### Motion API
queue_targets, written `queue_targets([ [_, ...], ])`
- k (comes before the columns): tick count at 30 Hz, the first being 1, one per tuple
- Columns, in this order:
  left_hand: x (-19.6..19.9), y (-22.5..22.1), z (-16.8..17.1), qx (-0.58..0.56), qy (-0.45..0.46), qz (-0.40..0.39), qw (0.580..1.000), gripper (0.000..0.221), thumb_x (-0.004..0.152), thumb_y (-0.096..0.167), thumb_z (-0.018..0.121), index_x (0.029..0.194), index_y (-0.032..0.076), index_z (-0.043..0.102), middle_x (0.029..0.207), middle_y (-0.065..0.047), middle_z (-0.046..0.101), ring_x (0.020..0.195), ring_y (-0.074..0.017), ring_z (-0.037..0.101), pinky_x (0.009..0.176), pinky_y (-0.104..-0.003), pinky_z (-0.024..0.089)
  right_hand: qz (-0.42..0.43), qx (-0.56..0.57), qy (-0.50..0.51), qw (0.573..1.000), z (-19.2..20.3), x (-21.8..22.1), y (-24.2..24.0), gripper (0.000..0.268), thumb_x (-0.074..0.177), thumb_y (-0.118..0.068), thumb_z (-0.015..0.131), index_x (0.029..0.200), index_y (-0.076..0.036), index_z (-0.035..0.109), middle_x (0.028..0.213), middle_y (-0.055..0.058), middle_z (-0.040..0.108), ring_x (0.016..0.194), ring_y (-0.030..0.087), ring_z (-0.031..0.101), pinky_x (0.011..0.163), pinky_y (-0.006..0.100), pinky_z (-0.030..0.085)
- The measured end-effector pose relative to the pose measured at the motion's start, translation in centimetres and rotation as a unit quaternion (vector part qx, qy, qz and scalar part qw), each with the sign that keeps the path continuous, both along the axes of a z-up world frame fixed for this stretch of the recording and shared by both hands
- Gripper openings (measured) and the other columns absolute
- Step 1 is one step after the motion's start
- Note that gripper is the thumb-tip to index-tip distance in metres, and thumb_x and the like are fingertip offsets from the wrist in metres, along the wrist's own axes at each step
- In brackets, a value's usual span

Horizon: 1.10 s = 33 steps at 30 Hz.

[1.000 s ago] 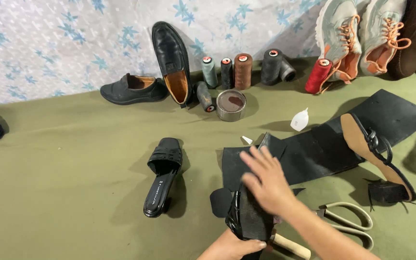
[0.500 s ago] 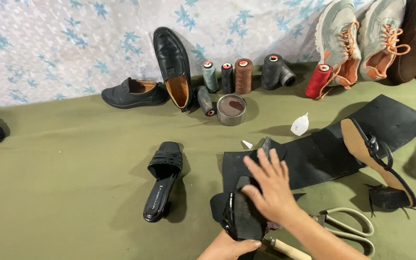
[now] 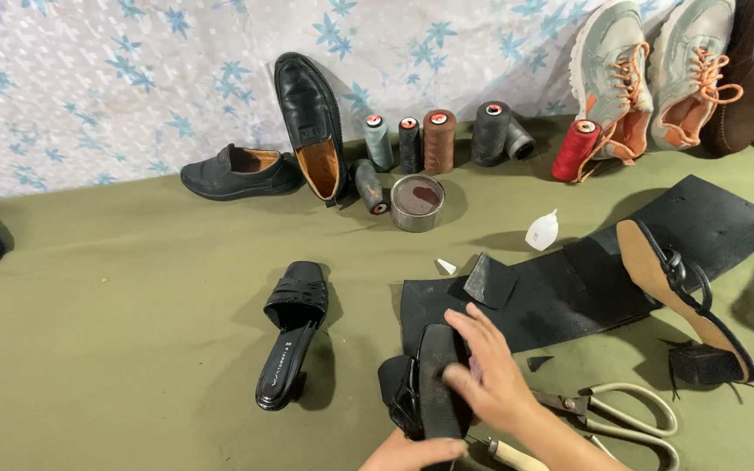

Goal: Applying adhesive to sandal components and spreading it with a cloth during a repair process.

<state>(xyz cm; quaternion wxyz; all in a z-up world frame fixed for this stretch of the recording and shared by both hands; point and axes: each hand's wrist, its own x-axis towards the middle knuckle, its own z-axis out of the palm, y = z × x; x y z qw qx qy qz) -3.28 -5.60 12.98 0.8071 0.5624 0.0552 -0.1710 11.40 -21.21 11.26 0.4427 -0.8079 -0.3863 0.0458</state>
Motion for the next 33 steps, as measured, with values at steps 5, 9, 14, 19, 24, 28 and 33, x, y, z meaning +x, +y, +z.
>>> queue_targets([
  [5, 1.9, 0.9, -1.8, -0.059, 0.280, 0.214, 0.934, 0.075, 0.081, 0.029, 0.078, 0.150, 0.008, 0.059, 0.148, -0.010, 0.069, 0.138, -0.0277, 0.063, 0.117, -0.042, 0.046, -0.077, 0.129, 0.295, 0.944, 0.1, 0.8, -0.6, 0.055, 0.095, -0.016, 0.057, 0.149, -0.016, 0.055, 0.144, 0.002, 0.067, 0.081, 0.008, 0.056, 0.081, 0.027, 0.050],
  [9, 3.9, 1.4, -4.4, -0.031, 0.005, 0.164, 0.986, 0.091, 0.084, 0.068, 0.052, 0.150, 0.005, 0.052, 0.149, -0.010, 0.060, 0.140, -0.0251, 0.056, 0.115, -0.044, 0.047, 0.035, 0.156, 0.318, 0.934, 2.6, -2.1, -0.3, 0.070, 0.091, -0.035, 0.062, 0.154, -0.013, 0.042, 0.152, 0.013, 0.059, 0.140, 0.026, 0.058, 0.114, 0.047, 0.048],
  [14, 4.6, -0.5, -0.8, -0.095, -0.040, 0.237, 0.966, 0.098, 0.077, 0.072, 0.056, 0.153, 0.011, 0.046, 0.147, -0.013, 0.061, 0.134, -0.0299, 0.059, 0.109, -0.048, 0.051, 0.075, -0.088, 0.298, 0.947, 6.0, -4.9, 0.4, 0.111, 0.082, -0.048, 0.078, 0.165, -0.030, 0.006, 0.171, 0.000, 0.030, 0.156, 0.019, 0.036, 0.122, 0.041, 0.035],
  [19, 5.4, -0.3, -3.6, -0.041, -0.038, 0.257, 0.965, 0.089, 0.075, 0.063, 0.069, 0.146, 0.013, 0.051, 0.117, -0.010, 0.069, 0.107, -0.0240, 0.069, 0.090, -0.041, 0.057, 0.058, -0.113, 0.327, 0.936, 5.9, -4.7, 0.9, 0.113, 0.081, -0.042, 0.079, 0.165, -0.031, 0.004, 0.161, -0.004, 0.051, 0.144, 0.012, 0.057, 0.114, 0.033, 0.050],
  [24, 5.2, -0.8, -1.9, 0.070, -0.004, 0.259, 0.963, 0.107, 0.073, 0.020, 0.069, 0.165, 0.026, 0.015, 0.124, -0.006, 0.059, 0.103, -0.0154, 0.058, 0.090, -0.034, 0.053, 0.097, 0.029, 0.381, 0.919, 4.1, -4.4, 0.3, 0.099, 0.084, -0.020, 0.083, 0.161, -0.023, 0.022, 0.148, -0.002, 0.063, 0.116, 0.009, 0.070, 0.092, 0.028, 0.060],
  [28, 4.9, -0.9, -1.7, 0.032, -0.138, 0.169, 0.975, 0.149, 0.055, 0.069, 0.092, 0.164, 0.021, 0.001, 0.156, -0.012, 0.042, 0.136, -0.0215, 0.050, 0.107, -0.041, 0.044, 0.082, 0.130, 0.425, 0.892, 1.9, -3.7, -0.4, 0.060, 0.086, -0.027, 0.079, 0.138, -0.010, 0.055, 0.126, 0.005, 0.073, 0.113, 0.015, 0.068, 0.092, 0.033, 0.058],
  [33, 4.2, 0.0, 0.4, 0.024, -0.162, 0.151, 0.975, 0.127, 0.070, 0.044, 0.096, 0.164, 0.020, 0.014, 0.161, -0.011, 0.044, 0.142, -0.0202, 0.048, 0.115, -0.037, 0.040, 0.051, 0.189, 0.388, 0.901, -0.4, -2.7, -1.6, 0.038, 0.090, -0.025, 0.076, 0.122, -0.005, 0.067, 0.116, 0.008, 0.076, 0.109, 0.016, 0.068, 0.096, 0.037, 0.057],
])
